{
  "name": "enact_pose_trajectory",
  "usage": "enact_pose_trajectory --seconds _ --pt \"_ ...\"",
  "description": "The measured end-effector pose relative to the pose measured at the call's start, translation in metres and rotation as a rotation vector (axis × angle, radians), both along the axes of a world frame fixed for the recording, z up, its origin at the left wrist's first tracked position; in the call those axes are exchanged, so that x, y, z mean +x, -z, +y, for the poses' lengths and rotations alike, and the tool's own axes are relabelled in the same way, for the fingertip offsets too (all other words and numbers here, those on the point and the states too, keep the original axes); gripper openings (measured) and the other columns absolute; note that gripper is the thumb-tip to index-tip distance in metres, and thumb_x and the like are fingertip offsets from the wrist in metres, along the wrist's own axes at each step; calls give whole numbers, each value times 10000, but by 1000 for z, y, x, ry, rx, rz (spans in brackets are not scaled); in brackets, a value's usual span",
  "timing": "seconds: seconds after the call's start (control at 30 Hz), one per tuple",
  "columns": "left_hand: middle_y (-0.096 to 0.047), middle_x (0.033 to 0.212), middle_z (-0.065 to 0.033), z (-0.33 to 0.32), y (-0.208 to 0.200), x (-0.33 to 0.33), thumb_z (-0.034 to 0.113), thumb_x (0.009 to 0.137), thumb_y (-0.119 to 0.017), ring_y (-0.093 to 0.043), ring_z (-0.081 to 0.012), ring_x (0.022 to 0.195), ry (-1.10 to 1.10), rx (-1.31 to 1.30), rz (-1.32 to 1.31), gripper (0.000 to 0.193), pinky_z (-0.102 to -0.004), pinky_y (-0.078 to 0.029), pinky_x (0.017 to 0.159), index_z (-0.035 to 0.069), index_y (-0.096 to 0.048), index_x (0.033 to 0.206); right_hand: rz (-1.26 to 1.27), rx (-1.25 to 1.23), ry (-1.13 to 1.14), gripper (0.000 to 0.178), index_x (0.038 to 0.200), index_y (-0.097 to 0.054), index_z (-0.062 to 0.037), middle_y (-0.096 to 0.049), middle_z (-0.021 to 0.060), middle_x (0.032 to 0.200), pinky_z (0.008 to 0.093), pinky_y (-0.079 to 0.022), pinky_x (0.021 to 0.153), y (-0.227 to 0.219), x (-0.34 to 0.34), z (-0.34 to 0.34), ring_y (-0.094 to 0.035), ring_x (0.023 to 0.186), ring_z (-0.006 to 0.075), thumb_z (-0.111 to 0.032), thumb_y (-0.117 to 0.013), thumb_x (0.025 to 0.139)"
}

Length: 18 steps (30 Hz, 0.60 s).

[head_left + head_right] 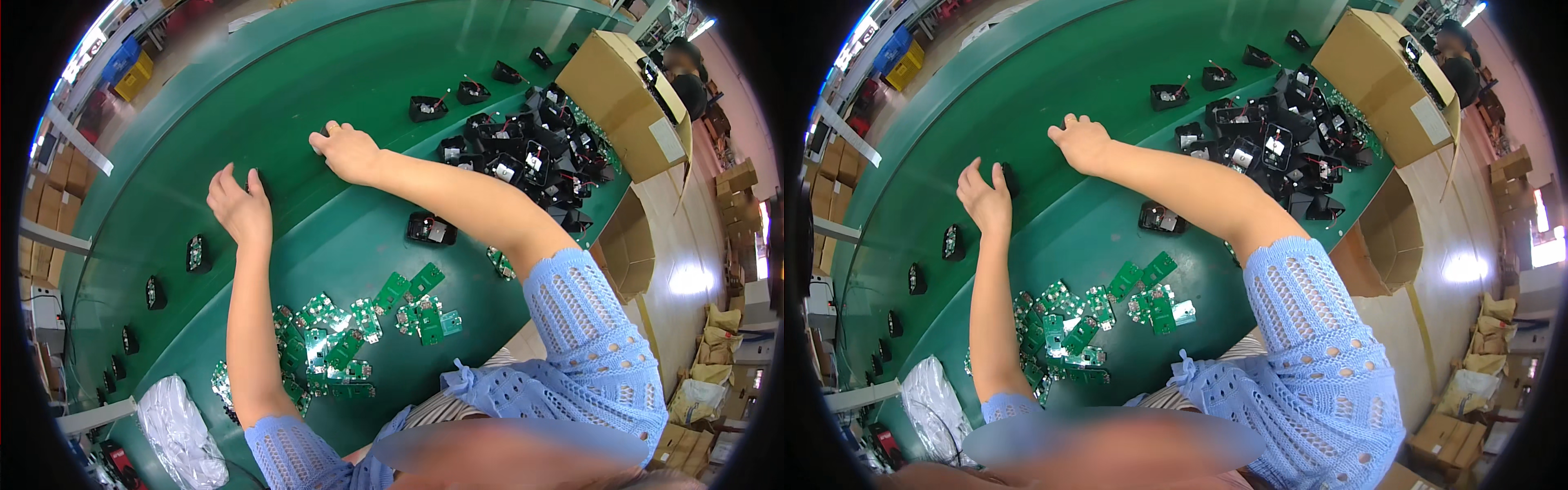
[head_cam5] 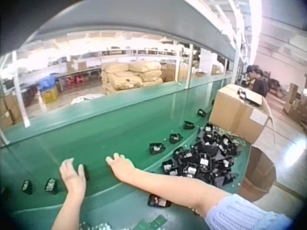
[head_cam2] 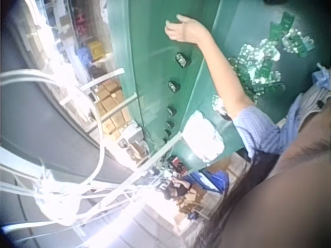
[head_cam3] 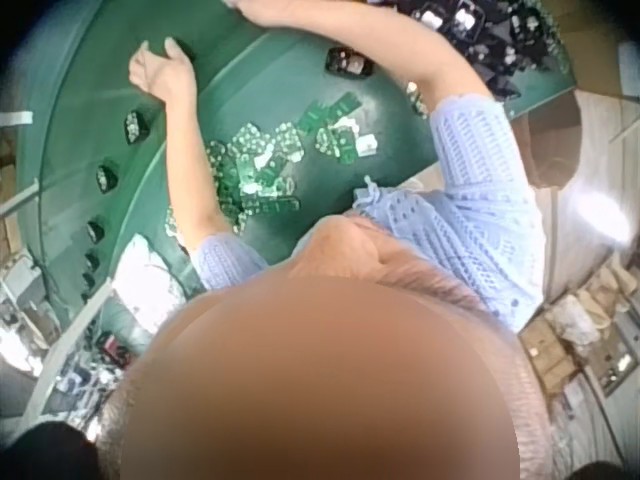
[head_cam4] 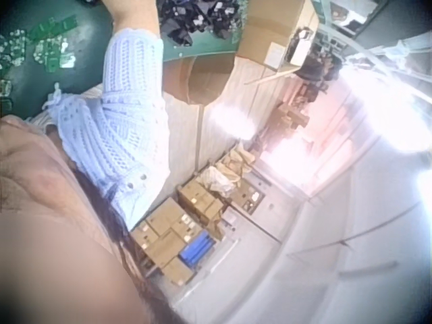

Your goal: The person assembles small electronic circuit boards into black plastic housings by hand.

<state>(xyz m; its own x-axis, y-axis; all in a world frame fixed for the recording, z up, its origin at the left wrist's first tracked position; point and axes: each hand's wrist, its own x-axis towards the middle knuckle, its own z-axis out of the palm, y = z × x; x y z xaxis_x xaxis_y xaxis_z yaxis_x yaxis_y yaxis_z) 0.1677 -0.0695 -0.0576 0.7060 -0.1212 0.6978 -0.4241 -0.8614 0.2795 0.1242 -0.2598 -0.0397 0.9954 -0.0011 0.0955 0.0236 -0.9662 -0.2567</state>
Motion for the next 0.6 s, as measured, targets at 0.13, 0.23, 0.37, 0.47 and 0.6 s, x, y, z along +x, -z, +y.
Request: enact_pose_trajectory --seconds 0.13,0.23,0.37,0.47,0.6 --pt "-581 893 -106 -10 -7 -7 285 856 -541 -565 -232 812 200 -272 434 352 -338 -452 720 13 -520 1079 -183 70 -196 214 908 -505 -79 -539 106 1000 390 -457 741 4 0 1 -537 883 302 5 -512 711" --pt "-592 759 -96 -7 -13 -1 435 884 -438 -602 -221 690 238 -353 622 462 -336 -458 638 12 -536 1043 -446 120 -434 191 893 -518 -72 -559 74 1030 377 -450 765 -4 -17 18 -542 908 277 -4 -521 715" --pt "-590 737 -91 -3 -85 -49 517 897 -353 -604 -204 582 458 -646 1176 550 -272 -449 510 4 -536 974 -682 139 -632 142 881 -525 -70 -551 54 1091 382 -445 787 -53 -68 21 -547 927 241 -65 -507 740" --pt "-577 774 -94 12 -100 -81 445 911 -399 -600 -172 615 950 -805 1573 481 -218 -459 506 -17 -508 987 -707 170 -767 142 879 -517 -48 -554 86 1130 388 -448 826 -60 -95 15 -555 967 277 -53 -545 740" --pt "-574 929 -100 27 -92 -129 237 895 -507 -586 -153 740 889 -924 1517 397 -246 -495 634 -45 -444 1168 -378 526 -842 170 934 -536 -37 -561 125 1109 380 -450 842 -62 -136 17 -551 1010 284 -45 -571 768"
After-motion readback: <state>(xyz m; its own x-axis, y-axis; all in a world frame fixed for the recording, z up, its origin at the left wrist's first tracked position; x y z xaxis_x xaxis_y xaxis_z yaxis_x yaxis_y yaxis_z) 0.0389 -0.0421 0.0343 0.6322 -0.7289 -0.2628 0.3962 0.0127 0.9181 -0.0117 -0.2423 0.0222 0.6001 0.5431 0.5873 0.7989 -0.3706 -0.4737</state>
